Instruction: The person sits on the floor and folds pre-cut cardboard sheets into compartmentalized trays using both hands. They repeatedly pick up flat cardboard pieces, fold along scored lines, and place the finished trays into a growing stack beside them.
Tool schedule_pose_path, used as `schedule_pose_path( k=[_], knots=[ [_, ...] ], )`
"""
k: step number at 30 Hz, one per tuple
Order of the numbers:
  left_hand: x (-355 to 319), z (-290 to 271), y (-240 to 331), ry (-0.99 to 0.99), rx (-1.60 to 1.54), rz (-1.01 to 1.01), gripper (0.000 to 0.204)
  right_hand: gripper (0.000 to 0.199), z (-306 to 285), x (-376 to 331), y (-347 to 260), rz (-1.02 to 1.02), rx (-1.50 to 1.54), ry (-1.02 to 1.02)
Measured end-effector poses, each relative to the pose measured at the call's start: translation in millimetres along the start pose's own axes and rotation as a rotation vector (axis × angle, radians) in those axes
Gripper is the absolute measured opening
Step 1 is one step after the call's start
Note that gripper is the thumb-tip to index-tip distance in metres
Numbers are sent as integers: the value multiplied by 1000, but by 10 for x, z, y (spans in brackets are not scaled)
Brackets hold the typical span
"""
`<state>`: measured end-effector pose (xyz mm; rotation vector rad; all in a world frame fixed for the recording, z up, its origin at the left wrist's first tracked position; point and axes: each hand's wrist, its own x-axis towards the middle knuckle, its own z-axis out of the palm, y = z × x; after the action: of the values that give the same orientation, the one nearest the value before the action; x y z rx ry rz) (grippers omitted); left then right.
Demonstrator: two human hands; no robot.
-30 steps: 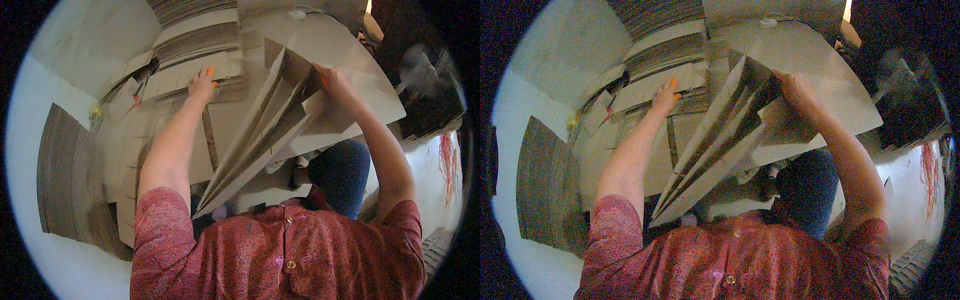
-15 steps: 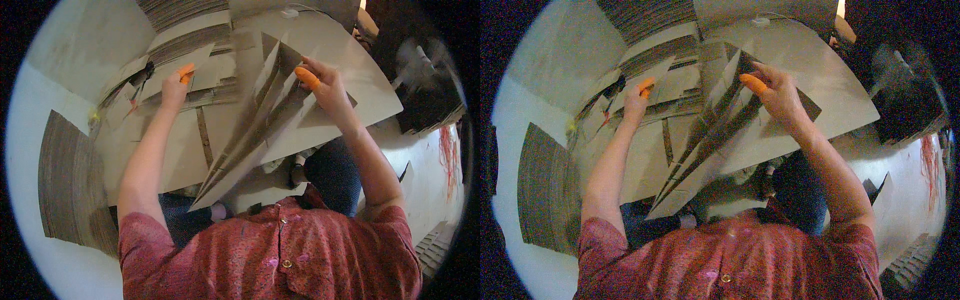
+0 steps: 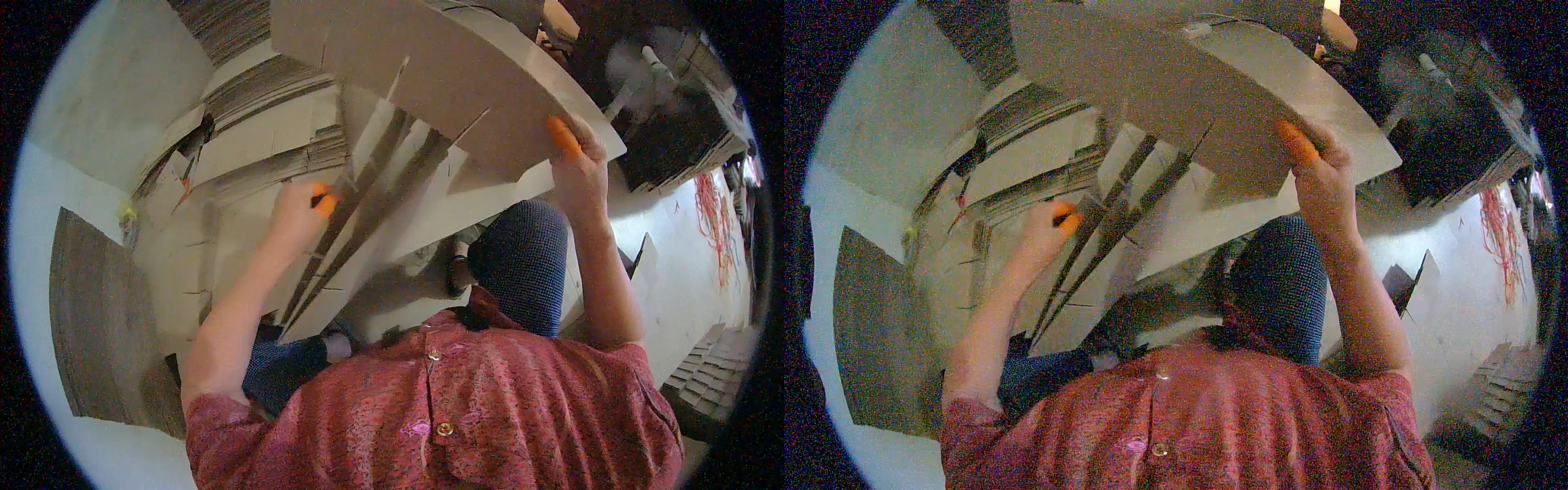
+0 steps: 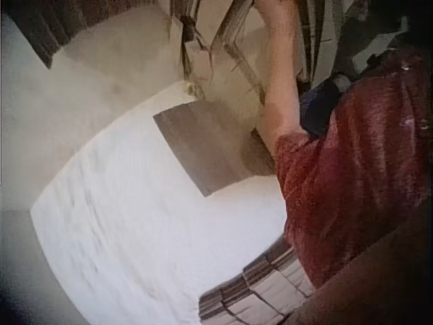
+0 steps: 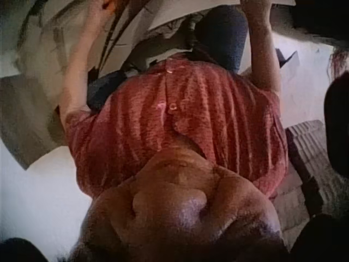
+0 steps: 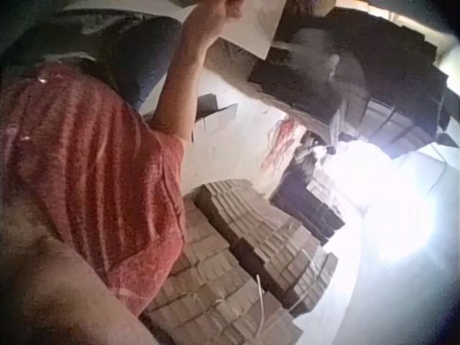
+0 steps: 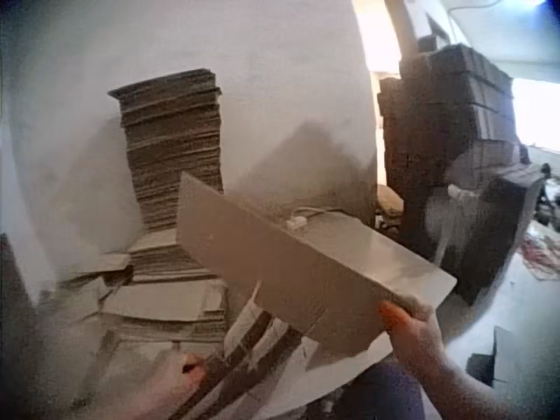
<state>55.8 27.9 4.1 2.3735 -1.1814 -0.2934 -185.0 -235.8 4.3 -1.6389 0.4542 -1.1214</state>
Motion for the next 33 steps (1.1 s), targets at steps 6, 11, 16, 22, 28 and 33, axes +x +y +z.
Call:
schedule_pose_path(
  k=[6,11,16,22,28,33],
  knots=[
    [-401,-41,-246,139,-26,71,23,17,-102,-201,173,-19,-73,-52],
    [-538,-248,-90,43,-65,-160,24,18,-96,-208,68,-16,-79,-102],
    [-573,-148,-241,118,-62,12,23,18,-66,-155,-3,-104,-243,-202],
    [-546,-122,-355,167,-83,-50,22,15,-11,-191,138,-148,-375,-289],
    [-540,-119,-378,226,27,-21,25,18,-51,-358,327,-67,-366,-266],
    [-282,-61,224,290,106,258,25,18,80,-486,358,-107,-259,-151]
  ],
)
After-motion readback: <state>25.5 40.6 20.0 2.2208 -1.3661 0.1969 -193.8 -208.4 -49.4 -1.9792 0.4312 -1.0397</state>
